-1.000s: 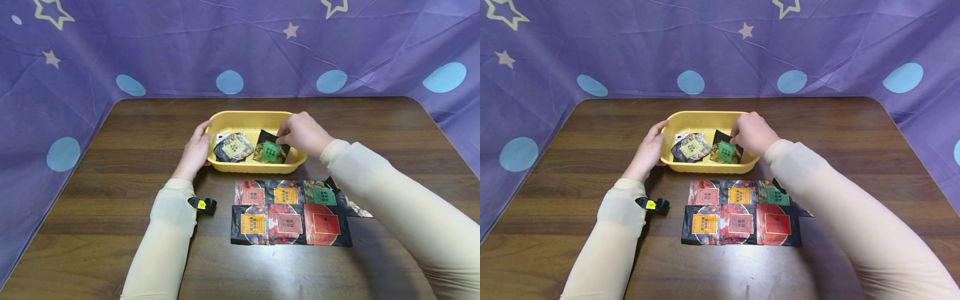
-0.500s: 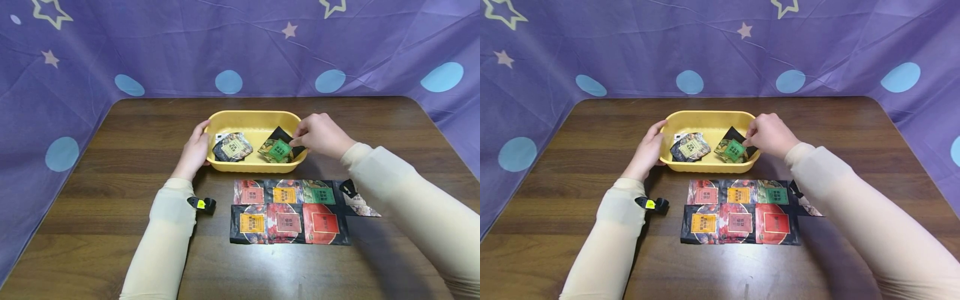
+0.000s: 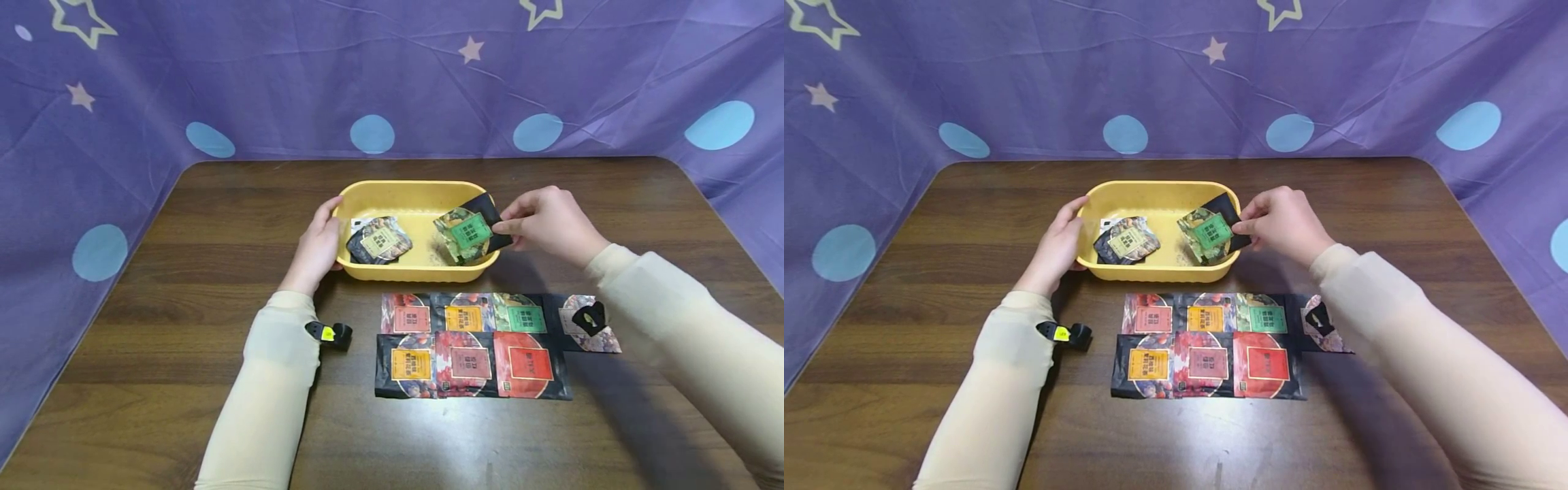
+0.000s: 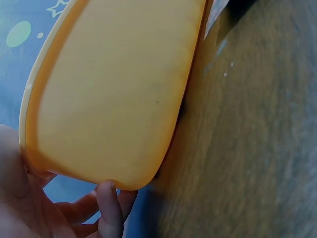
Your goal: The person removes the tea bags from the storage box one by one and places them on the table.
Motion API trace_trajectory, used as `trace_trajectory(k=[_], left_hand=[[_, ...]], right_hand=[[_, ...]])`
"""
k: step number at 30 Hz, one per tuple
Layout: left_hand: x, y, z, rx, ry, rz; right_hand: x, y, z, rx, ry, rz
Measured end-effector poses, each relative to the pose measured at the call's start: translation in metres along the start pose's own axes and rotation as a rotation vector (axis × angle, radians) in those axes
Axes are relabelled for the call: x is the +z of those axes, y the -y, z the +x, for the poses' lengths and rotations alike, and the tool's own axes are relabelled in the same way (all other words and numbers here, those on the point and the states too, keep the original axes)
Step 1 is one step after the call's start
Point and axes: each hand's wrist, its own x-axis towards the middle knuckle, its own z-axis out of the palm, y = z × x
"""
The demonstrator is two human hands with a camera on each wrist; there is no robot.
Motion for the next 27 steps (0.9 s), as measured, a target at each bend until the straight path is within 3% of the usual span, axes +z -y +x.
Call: trace_trajectory(k=[8, 15, 23, 27], left_hand=[[0.001, 0.000, 0.001, 0.003, 0.001, -0.003], [0.000, -0.001, 0.000, -0.006, 0.008, -0.006], [0.001, 0.000, 0.001, -0.013, 0.009, -0.003], [0.001, 0.000, 0.000, -0.013, 0.007, -0.006]], right_hand=[[-0.005, -0.019, -0.011, 0.037, -0.051, 0.197], [-0.013, -0.030, -0.025, 0.036, -0.076, 0.281], [-0.018, -0.047, -0.046, 0.093, -0.064, 0.392], [-0.017, -0.060, -0.060, 0.108, -0.030, 0.588]])
